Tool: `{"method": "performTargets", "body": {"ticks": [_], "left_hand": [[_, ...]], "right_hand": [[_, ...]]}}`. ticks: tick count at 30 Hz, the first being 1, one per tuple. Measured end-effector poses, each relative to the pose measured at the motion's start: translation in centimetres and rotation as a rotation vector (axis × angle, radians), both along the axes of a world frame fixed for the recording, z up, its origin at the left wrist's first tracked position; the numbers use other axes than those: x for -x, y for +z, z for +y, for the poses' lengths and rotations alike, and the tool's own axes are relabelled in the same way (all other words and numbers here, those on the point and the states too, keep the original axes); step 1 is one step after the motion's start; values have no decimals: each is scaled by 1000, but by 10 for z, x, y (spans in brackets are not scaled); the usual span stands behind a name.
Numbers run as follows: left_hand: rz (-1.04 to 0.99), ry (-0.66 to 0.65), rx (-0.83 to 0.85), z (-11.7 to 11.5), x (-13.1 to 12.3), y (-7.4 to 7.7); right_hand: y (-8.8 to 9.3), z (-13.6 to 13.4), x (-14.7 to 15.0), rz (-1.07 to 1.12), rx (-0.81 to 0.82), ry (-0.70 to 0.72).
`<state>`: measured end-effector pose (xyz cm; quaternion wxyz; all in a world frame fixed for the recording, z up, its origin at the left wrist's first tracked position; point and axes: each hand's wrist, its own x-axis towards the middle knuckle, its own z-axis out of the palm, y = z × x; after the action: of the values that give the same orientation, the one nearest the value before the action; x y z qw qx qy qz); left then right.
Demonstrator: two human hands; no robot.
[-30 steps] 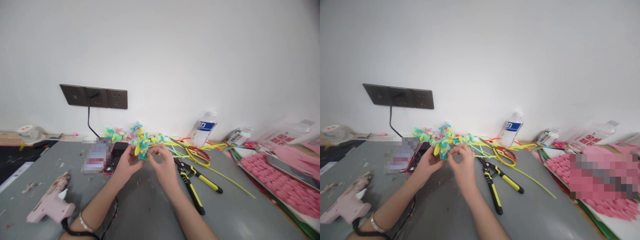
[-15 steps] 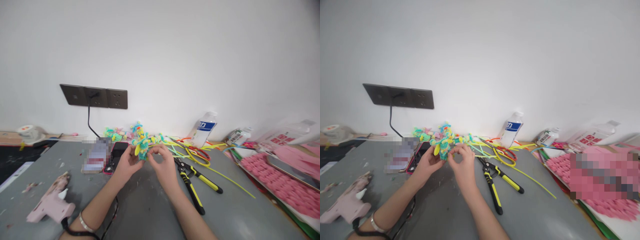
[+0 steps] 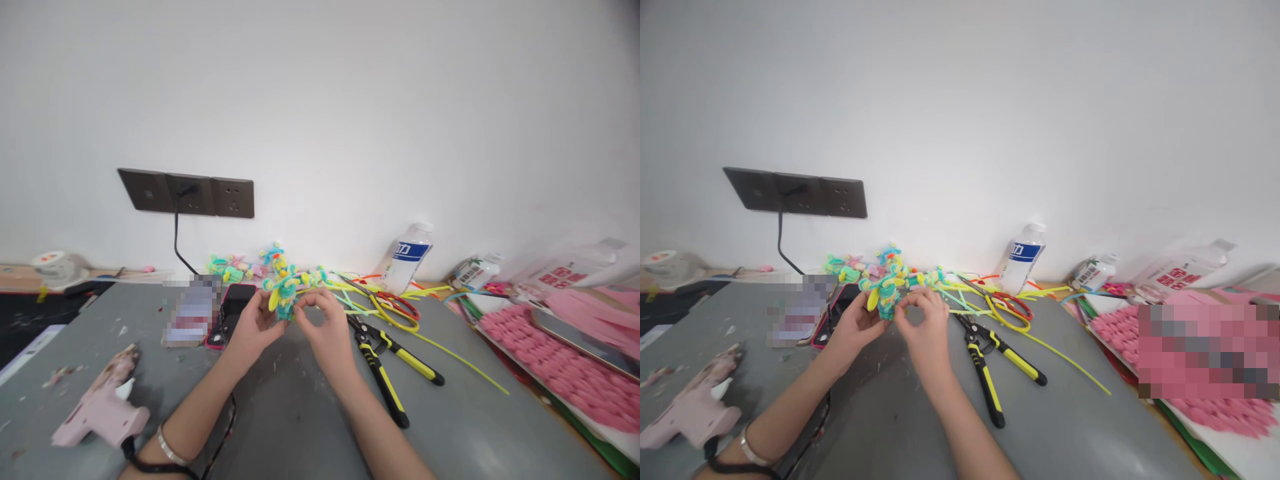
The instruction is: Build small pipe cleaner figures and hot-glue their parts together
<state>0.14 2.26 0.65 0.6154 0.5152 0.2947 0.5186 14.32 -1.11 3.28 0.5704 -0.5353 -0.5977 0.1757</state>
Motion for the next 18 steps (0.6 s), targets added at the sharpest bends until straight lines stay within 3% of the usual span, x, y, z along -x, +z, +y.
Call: {"method": "performTargets", "body": {"ticks": [18], "left_hand": [[-6,-1,-6,0,-1,0]], "right_hand": [[-1,0,-1,-12,7,-2]]}}
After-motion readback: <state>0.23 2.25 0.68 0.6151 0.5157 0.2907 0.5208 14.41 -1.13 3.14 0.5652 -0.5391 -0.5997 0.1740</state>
